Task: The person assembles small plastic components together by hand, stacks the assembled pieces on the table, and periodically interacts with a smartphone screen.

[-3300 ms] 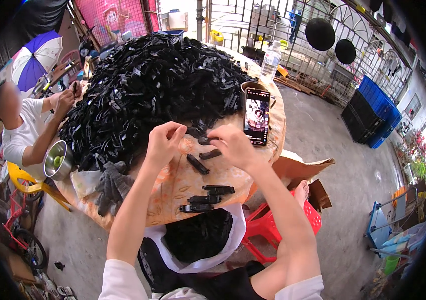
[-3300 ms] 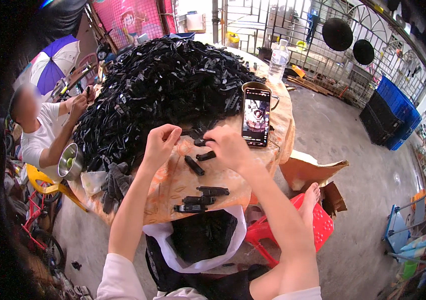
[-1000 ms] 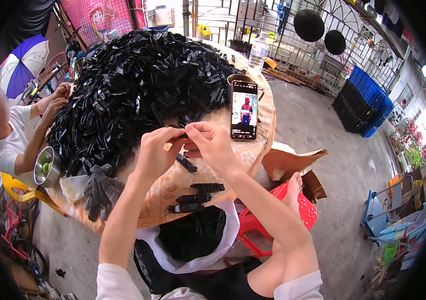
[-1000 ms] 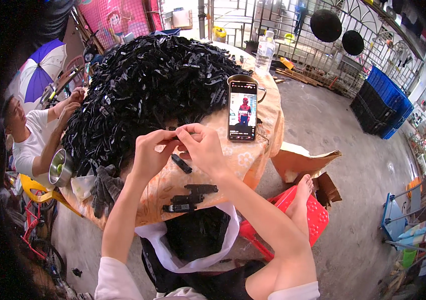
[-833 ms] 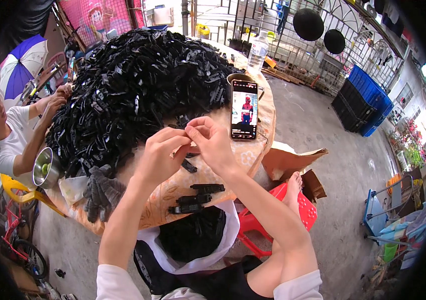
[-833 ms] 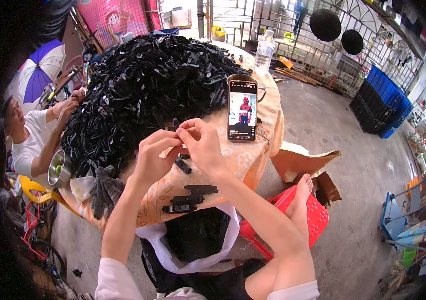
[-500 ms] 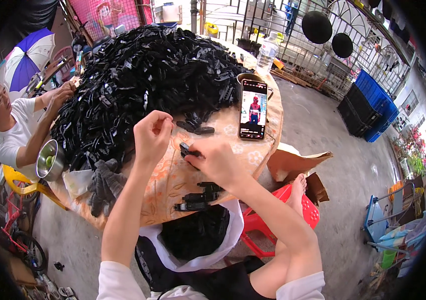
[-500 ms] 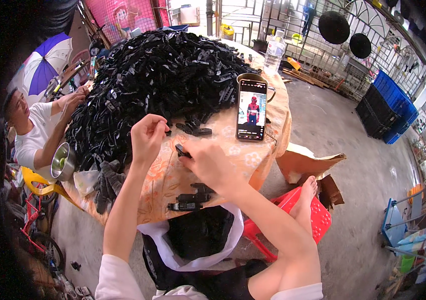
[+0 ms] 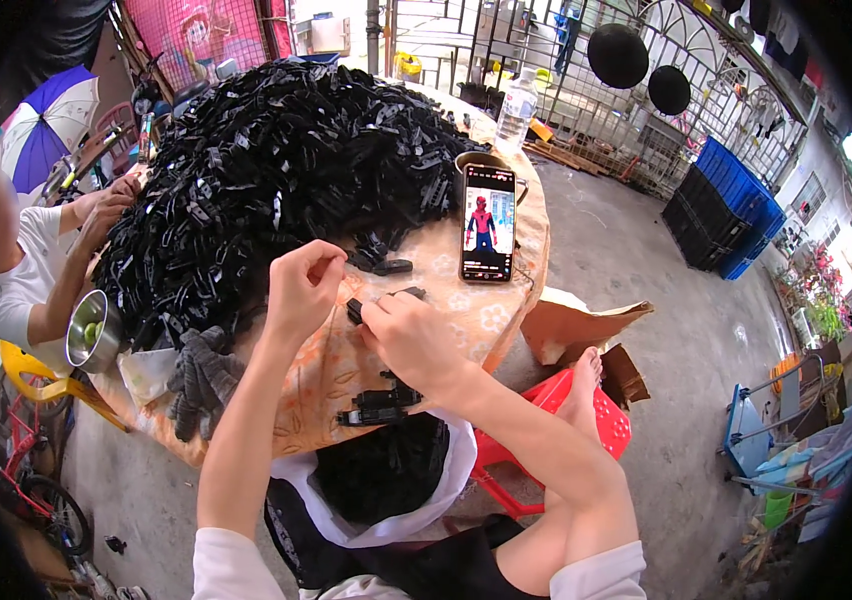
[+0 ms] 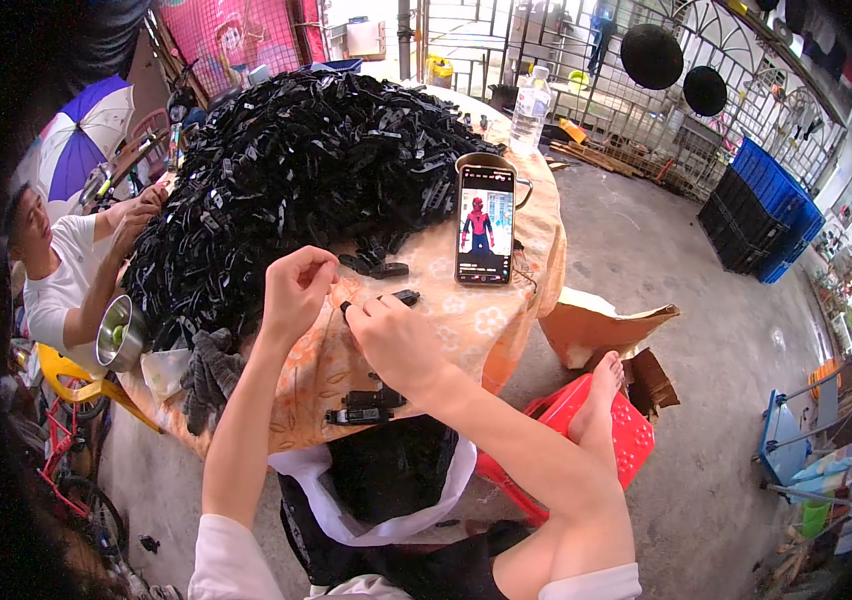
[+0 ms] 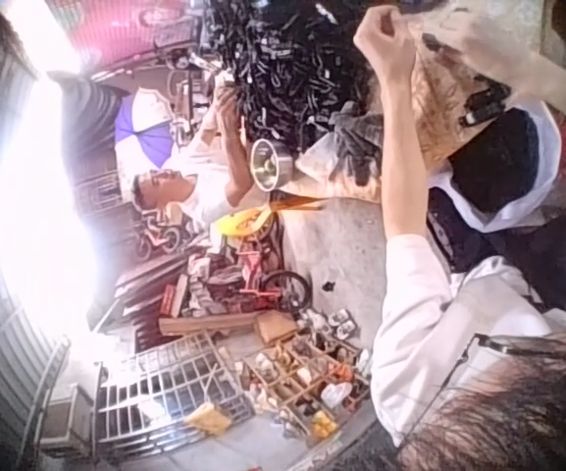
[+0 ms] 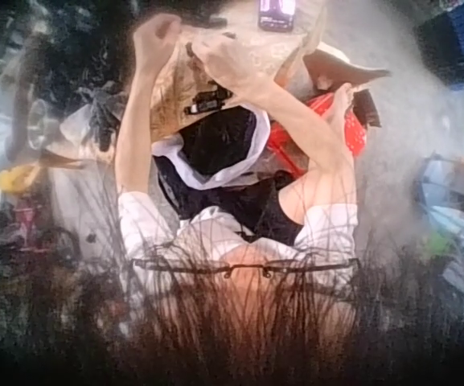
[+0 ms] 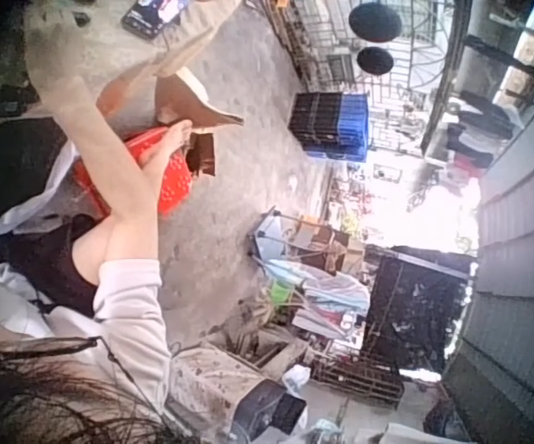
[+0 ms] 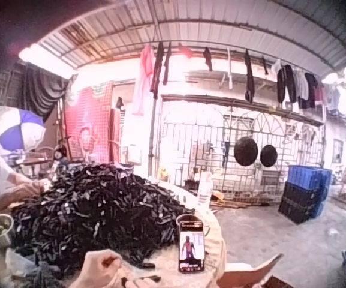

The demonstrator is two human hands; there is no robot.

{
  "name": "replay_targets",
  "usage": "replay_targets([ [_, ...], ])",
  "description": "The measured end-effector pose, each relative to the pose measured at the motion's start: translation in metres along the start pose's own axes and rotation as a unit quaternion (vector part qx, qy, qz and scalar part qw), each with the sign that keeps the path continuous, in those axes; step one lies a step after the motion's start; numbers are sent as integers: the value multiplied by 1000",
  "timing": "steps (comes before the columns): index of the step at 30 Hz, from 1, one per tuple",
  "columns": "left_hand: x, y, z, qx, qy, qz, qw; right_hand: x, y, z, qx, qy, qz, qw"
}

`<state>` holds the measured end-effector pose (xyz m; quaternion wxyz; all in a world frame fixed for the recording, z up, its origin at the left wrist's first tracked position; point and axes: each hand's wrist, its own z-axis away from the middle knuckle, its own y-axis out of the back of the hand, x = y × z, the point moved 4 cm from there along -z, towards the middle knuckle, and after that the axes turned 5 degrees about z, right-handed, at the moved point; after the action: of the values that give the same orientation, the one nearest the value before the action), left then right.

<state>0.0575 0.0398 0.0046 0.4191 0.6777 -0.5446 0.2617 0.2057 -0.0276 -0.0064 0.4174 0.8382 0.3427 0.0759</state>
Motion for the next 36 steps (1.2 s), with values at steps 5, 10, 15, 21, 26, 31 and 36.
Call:
replay_targets([
  [5, 2, -4, 2, -15, 4, 4, 1000, -5, 1, -1, -7, -19, -6, 1000],
  [10, 2, -5, 3, -23, 8, -3, 1000, -5, -3, -2, -25, -21, 16, 999],
  [15, -3, -6, 4, -25, 14, -1, 1000, -6, -6, -4, -63, -48, 54, 995],
  [21, -4, -6, 3, -30, 17, 5, 999, -5, -14, -1, -36, -44, 67, 996],
  [26, -8, -4, 5, -34, 16, 10, 999, -4, -12, -5, -77, -66, 41, 994],
  [31, -9, -6, 4, -87, 31, -33, 995, -1, -7, 0, -37, -56, -38, 997],
  [36, -10, -12, 7, -193, 42, -2, 980, -4, 3, 5, -38, -82, -71, 993],
])
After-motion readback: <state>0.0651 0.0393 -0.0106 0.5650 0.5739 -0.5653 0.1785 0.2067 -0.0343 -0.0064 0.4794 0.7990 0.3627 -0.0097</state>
